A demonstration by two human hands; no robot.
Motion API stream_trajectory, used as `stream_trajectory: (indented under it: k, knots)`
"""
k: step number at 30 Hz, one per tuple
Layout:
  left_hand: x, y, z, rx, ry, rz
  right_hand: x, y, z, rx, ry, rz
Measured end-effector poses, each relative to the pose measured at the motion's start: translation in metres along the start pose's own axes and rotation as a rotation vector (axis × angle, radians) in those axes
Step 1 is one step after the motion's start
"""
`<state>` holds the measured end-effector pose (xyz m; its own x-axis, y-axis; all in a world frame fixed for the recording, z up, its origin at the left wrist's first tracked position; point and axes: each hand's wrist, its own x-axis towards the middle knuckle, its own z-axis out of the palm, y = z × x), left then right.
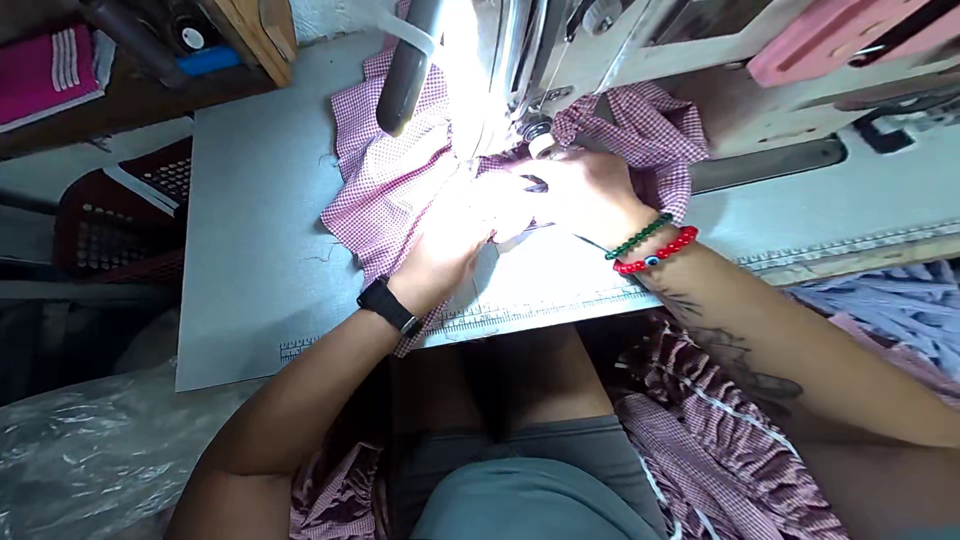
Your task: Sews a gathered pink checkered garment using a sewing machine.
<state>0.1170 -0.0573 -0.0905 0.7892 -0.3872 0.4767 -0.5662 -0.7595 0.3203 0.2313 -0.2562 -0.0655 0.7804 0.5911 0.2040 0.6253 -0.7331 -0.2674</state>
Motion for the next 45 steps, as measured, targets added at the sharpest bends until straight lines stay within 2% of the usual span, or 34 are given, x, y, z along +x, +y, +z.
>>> stream_trajectory:
  k: [2,4,6,8,10,12,13,15,17,18,20,23,26,31,34,37,39,41,45]
  knots:
    - [0.001,0.000,0.001,-0.010,0.012,-0.014,-0.001,-0.011,-0.008,-0.066,-0.034,0.083]
    - [-0.004,0.013,-0.002,-0.029,-0.065,-0.106,-0.021,-0.025,-0.010,-0.067,0.123,0.035]
    - [-0.015,0.016,-0.012,-0.032,-0.179,-0.186,-0.046,-0.040,-0.014,0.020,0.170,-0.064]
    - [-0.027,-0.008,-0.034,0.037,-0.234,-0.293,-0.061,-0.036,-0.002,0.063,0.140,-0.110]
    - [-0.040,-0.040,-0.063,0.243,-0.247,-0.452,-0.070,-0.029,0.003,0.079,0.093,-0.091]
    - [-0.035,-0.039,-0.094,0.335,-0.185,-0.575,-0.070,-0.027,0.002,0.086,0.096,-0.087]
    - [-0.028,-0.025,-0.099,0.320,-0.060,-0.549,-0.070,-0.027,0.003,0.097,0.115,-0.094]
    - [-0.008,0.005,-0.084,0.108,0.275,-0.406,-0.069,-0.025,0.007,0.123,0.152,-0.105]
    - [0.009,0.022,-0.048,-0.235,0.399,-0.411,-0.072,-0.025,0.010,0.139,0.161,-0.106]
    - [0.016,0.022,-0.030,-0.335,0.389,-0.491,-0.073,-0.026,0.010,0.147,0.159,-0.100]
    - [0.025,0.014,-0.004,-0.261,0.268,-0.664,-0.072,-0.024,0.009,0.145,0.159,-0.076]
    - [0.028,0.016,0.003,0.026,0.035,-0.725,-0.065,-0.020,0.010,0.135,0.154,-0.027]
    - [0.024,0.020,0.000,0.009,0.018,-0.758,-0.065,-0.019,0.011,0.138,0.164,-0.045]
    - [0.021,0.013,0.008,0.005,0.101,-0.678,-0.063,-0.019,0.010,0.149,0.133,-0.043]
    - [0.009,0.029,0.011,0.086,0.137,-0.463,-0.069,-0.019,0.010,0.098,0.116,-0.058]
    - [-0.017,0.071,0.008,0.171,-0.014,-0.238,-0.083,-0.013,0.008,0.052,0.164,-0.072]
    - [-0.038,0.085,0.010,0.147,-0.039,-0.127,-0.092,-0.008,0.008,0.045,0.192,-0.073]
    - [-0.050,0.086,0.010,0.128,-0.018,-0.080,-0.097,-0.009,0.007,0.057,0.168,-0.066]
    - [-0.044,0.076,0.003,0.146,-0.036,-0.107,-0.089,-0.010,0.004,0.084,0.128,-0.049]
